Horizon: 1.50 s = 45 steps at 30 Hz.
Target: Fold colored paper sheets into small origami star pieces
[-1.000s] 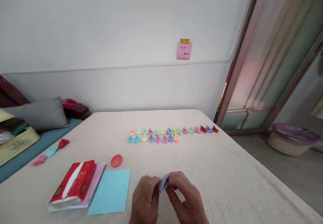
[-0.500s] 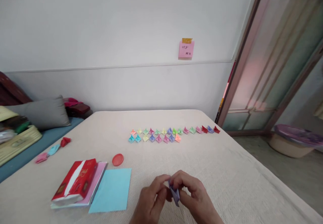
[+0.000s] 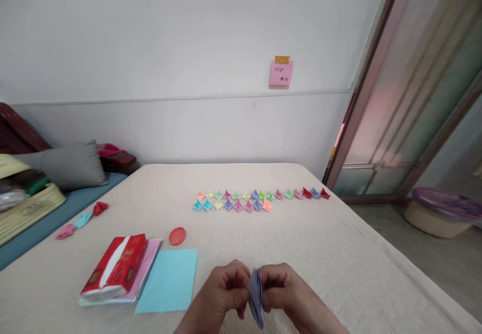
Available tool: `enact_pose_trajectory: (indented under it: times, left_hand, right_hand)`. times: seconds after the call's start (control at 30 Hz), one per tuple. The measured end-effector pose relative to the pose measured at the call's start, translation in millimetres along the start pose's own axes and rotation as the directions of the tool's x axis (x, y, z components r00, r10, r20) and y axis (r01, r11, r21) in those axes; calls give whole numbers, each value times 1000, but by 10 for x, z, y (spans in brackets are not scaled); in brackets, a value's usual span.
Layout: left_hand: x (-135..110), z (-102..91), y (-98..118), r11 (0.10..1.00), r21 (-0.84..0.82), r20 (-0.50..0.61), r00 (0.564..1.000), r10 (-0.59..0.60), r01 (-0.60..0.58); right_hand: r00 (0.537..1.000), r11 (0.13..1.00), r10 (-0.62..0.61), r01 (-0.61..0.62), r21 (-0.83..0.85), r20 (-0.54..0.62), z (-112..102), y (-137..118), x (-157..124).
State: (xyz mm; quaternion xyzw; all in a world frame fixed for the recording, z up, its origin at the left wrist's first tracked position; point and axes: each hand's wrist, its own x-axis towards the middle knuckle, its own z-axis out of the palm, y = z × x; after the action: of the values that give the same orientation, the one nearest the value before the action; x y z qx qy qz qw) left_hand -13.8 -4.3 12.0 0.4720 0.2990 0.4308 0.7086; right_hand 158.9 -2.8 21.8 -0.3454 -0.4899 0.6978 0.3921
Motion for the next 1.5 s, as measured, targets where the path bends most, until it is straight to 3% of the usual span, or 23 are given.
enact_pose_trajectory:
  times: [0.1, 0.23, 0.5, 0.6, 1.1, 1.27, 1.4, 1.5]
  left_hand:
    - [-12, 1, -29, 987, -123, 27, 995, -96, 99]
    - [-8, -20, -84, 957, -258, 23, 991, -135, 136]
    - [0, -32, -57, 945, -264, 8, 981, -196, 191]
    - [-11, -33, -53, 928, -315, 17, 979, -204, 199]
    - [31, -58, -191, 868, -479, -17, 987, -161, 134]
    - [41, 20, -125, 935, -351, -43, 996, -75, 55]
    - [70, 29, -127, 982, -189, -193, 981, -14, -23]
    - [122, -30, -231, 995, -43, -334, 940, 74, -93]
  right_hand:
    - [997, 995, 50, -54, 81, 52, -25, 17, 4]
    - [994, 972, 93, -103, 210, 58, -47, 78, 44]
    - [992, 943, 99, -118, 310, 77, -53, 122, 69]
    - [991, 926, 90, -122, 359, 104, -71, 122, 73]
    - [991, 930, 127, -104, 354, -43, -22, 188, 154]
    - [985, 976, 108, -78, 203, -138, 3, 186, 149]
    - [973, 995, 8, 15, 97, -233, 45, 176, 172]
    - [954, 992, -69, 96, 82, -293, 44, 209, 215]
